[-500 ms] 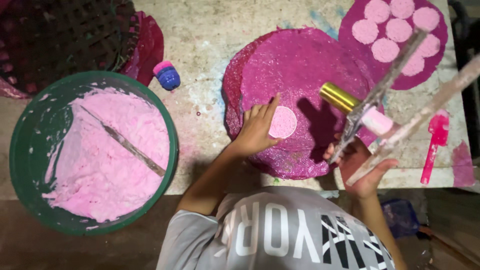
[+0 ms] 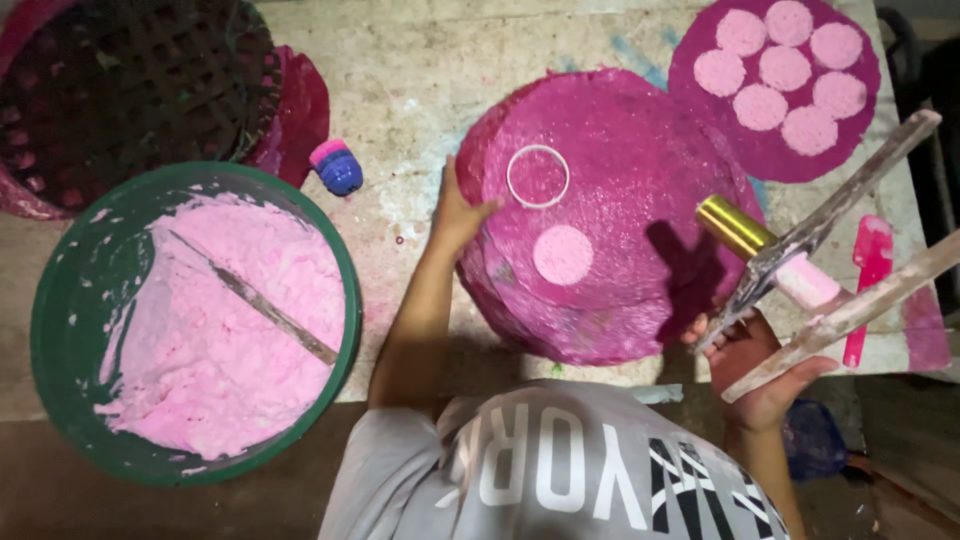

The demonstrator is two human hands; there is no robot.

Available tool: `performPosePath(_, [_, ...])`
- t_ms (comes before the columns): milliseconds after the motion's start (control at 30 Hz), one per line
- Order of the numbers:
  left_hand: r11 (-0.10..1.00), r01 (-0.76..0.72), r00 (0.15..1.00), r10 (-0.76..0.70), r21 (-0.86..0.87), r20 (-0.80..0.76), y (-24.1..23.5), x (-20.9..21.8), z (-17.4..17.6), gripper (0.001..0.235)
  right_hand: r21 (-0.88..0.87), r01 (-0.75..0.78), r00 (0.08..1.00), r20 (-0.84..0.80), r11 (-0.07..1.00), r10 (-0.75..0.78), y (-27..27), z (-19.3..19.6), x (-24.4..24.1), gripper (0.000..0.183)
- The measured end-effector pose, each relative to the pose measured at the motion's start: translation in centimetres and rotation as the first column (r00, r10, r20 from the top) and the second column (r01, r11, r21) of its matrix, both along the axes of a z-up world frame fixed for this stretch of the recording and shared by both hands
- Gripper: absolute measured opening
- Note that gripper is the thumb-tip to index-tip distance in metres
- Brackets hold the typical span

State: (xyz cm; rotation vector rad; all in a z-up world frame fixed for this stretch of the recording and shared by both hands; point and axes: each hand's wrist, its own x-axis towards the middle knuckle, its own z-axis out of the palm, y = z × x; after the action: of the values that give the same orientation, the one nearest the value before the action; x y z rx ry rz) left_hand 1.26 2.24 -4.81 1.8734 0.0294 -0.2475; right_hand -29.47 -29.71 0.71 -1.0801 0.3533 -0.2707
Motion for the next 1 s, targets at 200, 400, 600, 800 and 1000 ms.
performPosePath(200, [0.988,-0.061,0.939,0.009,0.141,0.343,0.2,-9.0,-1.1,0.124,0.004,-0.062,0.998,-0.011,0.998,0.062,0.0,0.1,0.2,0.122])
performPosePath(400, [0.77,0.032,0.833,-0.373,0.638,0.409,-0.9,-10.4,4.1,0.049,-0.019,-0.075,0.997,-0.002,0.997,0.075,1.0,0.8,2.1,0.122])
performPosePath(600, [0.822,0.13,0.779,-0.431,0.555,0.455,-2.2,-10.1,3.2,0.011,0.041,-0.09,0.995,-0.027,0.995,0.091,1.9,1.3,2.7,0.126])
performPosePath(800, [0.84,0.195,0.751,-0.46,0.507,0.473,-2.5,-11.7,1.7,0.019,-0.007,-0.116,0.993,-0.02,0.993,0.116,1.8,1.0,1.8,0.13])
performPosePath(1000, [0.938,0.328,0.841,-0.343,0.111,0.417,-2.5,-9.8,5.6,0.065,-0.16,-0.344,0.926,-0.219,0.925,0.306,-0.1,1.9,3.2,0.129])
